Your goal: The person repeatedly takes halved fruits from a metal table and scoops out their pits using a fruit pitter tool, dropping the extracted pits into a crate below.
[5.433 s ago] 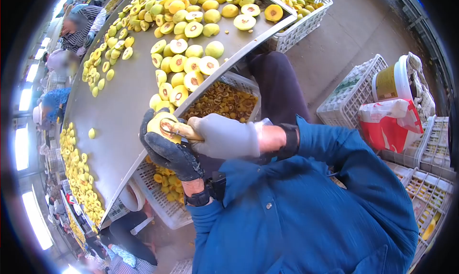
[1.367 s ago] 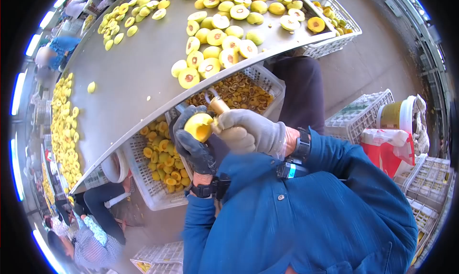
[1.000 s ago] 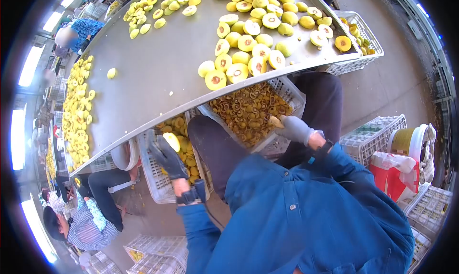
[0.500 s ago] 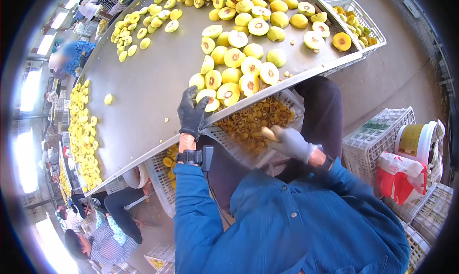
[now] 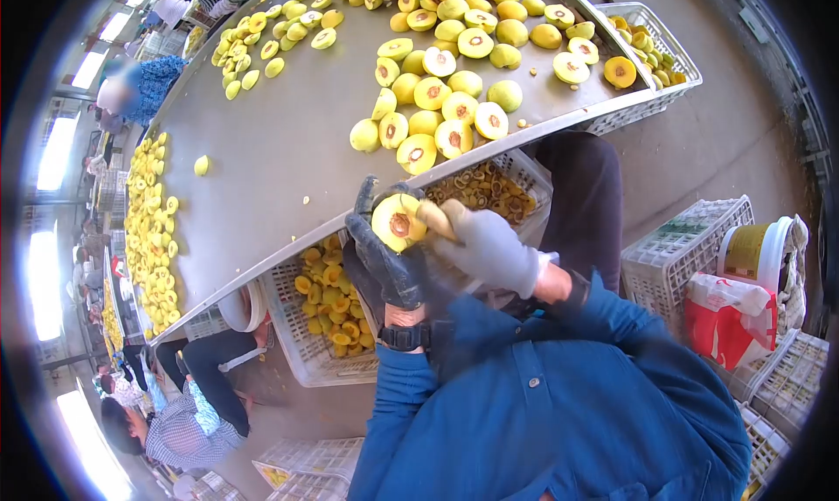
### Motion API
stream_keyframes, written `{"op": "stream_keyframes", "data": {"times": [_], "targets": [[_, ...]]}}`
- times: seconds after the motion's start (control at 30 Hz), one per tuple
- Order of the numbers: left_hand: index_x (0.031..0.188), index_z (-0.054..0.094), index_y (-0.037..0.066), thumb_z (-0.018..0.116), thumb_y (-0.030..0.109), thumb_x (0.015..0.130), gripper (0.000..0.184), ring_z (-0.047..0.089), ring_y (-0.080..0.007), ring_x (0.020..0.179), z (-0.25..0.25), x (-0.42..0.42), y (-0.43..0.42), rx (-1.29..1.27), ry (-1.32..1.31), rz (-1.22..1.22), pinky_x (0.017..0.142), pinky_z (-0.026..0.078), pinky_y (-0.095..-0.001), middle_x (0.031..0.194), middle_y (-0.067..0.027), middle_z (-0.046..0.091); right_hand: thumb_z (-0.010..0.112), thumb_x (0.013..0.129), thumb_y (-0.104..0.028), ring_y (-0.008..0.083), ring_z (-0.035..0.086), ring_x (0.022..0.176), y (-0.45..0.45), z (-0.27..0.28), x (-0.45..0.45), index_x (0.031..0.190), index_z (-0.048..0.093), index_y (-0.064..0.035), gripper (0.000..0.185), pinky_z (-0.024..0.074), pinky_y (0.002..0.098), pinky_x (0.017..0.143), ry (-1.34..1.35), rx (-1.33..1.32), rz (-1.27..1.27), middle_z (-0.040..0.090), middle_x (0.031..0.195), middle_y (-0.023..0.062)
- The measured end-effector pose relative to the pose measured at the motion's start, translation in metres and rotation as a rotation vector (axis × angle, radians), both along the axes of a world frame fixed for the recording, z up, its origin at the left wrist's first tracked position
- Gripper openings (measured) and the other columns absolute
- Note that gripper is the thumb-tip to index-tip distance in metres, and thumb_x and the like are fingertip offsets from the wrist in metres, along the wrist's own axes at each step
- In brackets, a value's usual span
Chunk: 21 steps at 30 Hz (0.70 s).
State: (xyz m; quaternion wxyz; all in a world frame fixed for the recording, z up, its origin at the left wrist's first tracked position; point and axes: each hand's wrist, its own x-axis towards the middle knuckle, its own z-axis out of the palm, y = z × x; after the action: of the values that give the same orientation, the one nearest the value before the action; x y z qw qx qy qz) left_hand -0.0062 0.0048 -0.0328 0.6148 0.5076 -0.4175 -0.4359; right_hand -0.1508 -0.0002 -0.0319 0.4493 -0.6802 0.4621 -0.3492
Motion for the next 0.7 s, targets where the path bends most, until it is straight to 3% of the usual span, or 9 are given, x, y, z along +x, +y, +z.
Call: {"op": "stream_keyframes", "data": {"times": [0.03,0.27,0.37,0.53,0.7], "targets": [[0.142,0.033,-0.002,0.027,0.044,0.106,0.058,0.06,-0.0249,0.108,0.006,0.001,0.004,0.014,0.068,-0.017,0.097,0.049,-0.0369,0.122,-0.0172,0.059,0.064,0.089,-0.027,0.0334,0.064,0.056,0.005,0.002,-0.005,0.093,0.052,-0.0042,0.026,0.0483,0.0431,0.05,0.252,-0.223,0.011,0.06,0.061,0.0164],[0.136,0.04,-0.004,0.031,0.043,0.106,0.057,0.066,-0.0266,0.094,0.021,-0.016,0.011,-0.002,0.001,0.014,0.085,0.056,-0.0377,0.112,-0.0178,0.063,0.063,0.088,-0.025,0.0365,0.063,0.056,0.02,0.013,-0.011,0.093,0.05,-0.0047,0.025,0.0483,0.0465,0.049,0.376,-0.267,0.027,0.062,0.062,0.0148],[0.132,0.045,-0.004,0.031,0.043,0.106,0.056,0.067,-0.0285,0.091,0.018,-0.017,0.013,-0.13,-0.523,0.041,0.084,0.057,-0.0386,0.107,-0.0176,0.065,0.063,0.088,-0.024,0.0367,0.064,0.058,0.024,0.013,-0.017,0.094,0.049,-0.0047,0.025,0.0491,0.0462,0.05,0.427,-0.222,0.046,0.062,0.063,0.0145],[0.127,0.049,-0.005,0.033,0.042,0.105,0.055,0.068,-0.0305,0.086,0.015,-0.015,0.013,-0.013,-0.148,-0.006,0.078,0.058,-0.0381,0.102,-0.0188,0.067,0.062,0.087,-0.018,0.0374,0.064,0.06,0.029,0.011,-0.029,0.094,0.05,-0.0026,0.021,0.0485,0.0474,0.051,0.334,-0.245,0.092,0.063,0.065,0.016],[0.116,0.059,-0.003,0.036,0.032,0.104,0.044,0.067,-0.0259,0.088,0.015,-0.01,0.007,-0.097,-0.437,0.033,0.084,0.053,-0.0357,0.099,-0.0156,0.068,0.063,0.086,-0.019,0.0365,0.064,0.061,0.022,0.007,-0.041,0.095,0.048,-0.0043,0.022,0.0499,0.0451,0.053,0.31,-0.194,0.186,0.061,0.064,0.0156]]}}
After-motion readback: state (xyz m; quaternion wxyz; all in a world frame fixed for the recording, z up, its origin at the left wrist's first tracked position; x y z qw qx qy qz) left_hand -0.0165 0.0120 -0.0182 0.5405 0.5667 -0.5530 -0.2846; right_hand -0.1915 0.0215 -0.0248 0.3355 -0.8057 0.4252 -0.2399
